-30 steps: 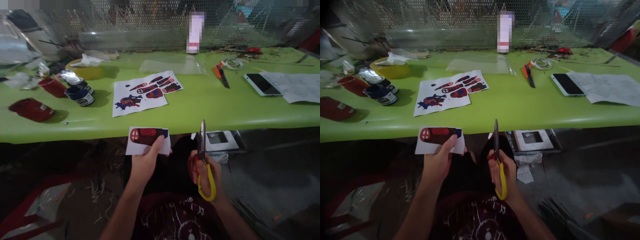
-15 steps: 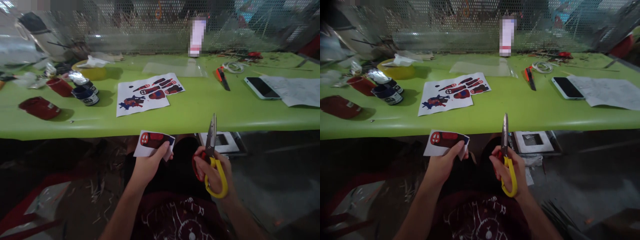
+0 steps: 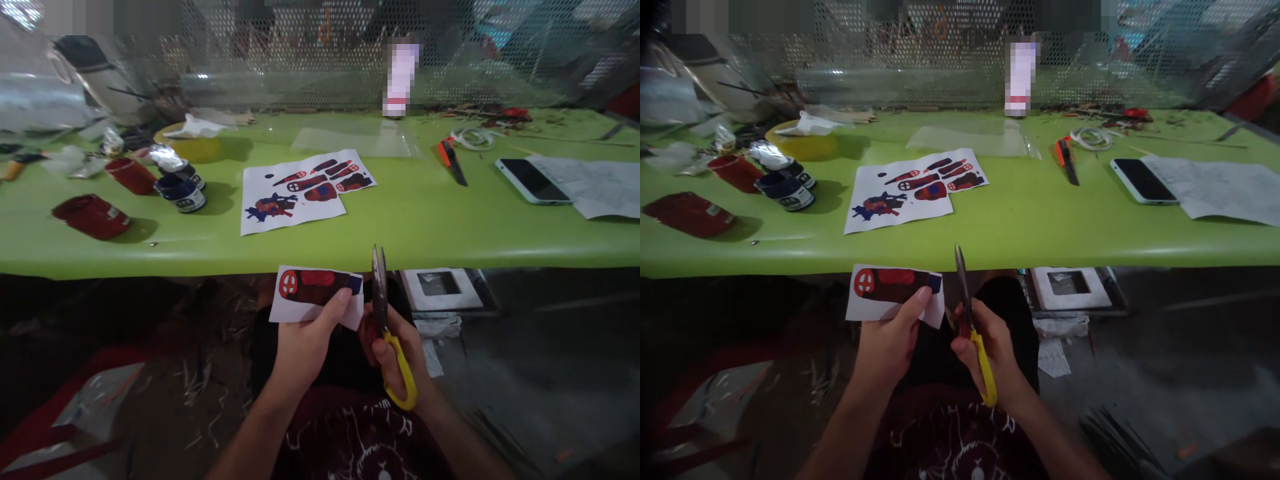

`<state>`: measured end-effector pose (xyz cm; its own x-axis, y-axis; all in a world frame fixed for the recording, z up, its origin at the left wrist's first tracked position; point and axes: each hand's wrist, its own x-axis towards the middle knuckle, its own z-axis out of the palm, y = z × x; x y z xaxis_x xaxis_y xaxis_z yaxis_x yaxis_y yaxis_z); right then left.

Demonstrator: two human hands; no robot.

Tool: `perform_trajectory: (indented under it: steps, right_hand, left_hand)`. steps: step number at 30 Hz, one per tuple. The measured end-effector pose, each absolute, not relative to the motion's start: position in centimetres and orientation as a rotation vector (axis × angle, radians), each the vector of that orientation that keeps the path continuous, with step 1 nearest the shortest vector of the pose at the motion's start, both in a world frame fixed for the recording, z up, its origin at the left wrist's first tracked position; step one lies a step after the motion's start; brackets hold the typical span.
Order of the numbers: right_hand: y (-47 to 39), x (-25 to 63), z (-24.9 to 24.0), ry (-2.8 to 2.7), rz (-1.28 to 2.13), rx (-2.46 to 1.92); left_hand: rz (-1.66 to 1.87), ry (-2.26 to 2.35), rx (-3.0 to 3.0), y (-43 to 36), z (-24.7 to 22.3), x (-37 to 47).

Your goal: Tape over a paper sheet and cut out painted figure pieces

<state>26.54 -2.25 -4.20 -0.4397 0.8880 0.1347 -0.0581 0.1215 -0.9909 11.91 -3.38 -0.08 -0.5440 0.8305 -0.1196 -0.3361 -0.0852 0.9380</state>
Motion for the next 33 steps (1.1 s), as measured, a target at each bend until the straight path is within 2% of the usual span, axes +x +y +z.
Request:
perform_trajectory:
  steps: [12,19,23,28,33]
  right_hand:
    - [-3.1,26.3,-4.1,-1.482,1.469,-0.952]
    - [-1.5,24.4,-0.6,-1.253,1.511,-1.036]
    - [-1.0,23.8,-0.4,-1.148,1.536,-0.984]
    - [-0.3,24.5,-0.9,-1.133,1.544,-0.947]
    - [0.3,24.6,0.6,-1.277,1.531,-0.986]
  left_hand:
    - [1.864,1.252,0.501,-3.4,0.3,12.8]
    - [1.806,1.076,0.298,-3.3,1.0,13.8]
    - [1.661,1.094,0.282,-3.5,0.5,13.6]
    - [1.721,1.147,0.487,-3.8,-0.7,11.5]
    - [1.597,1.249,0.744,-4.3,-0.4,10.9]
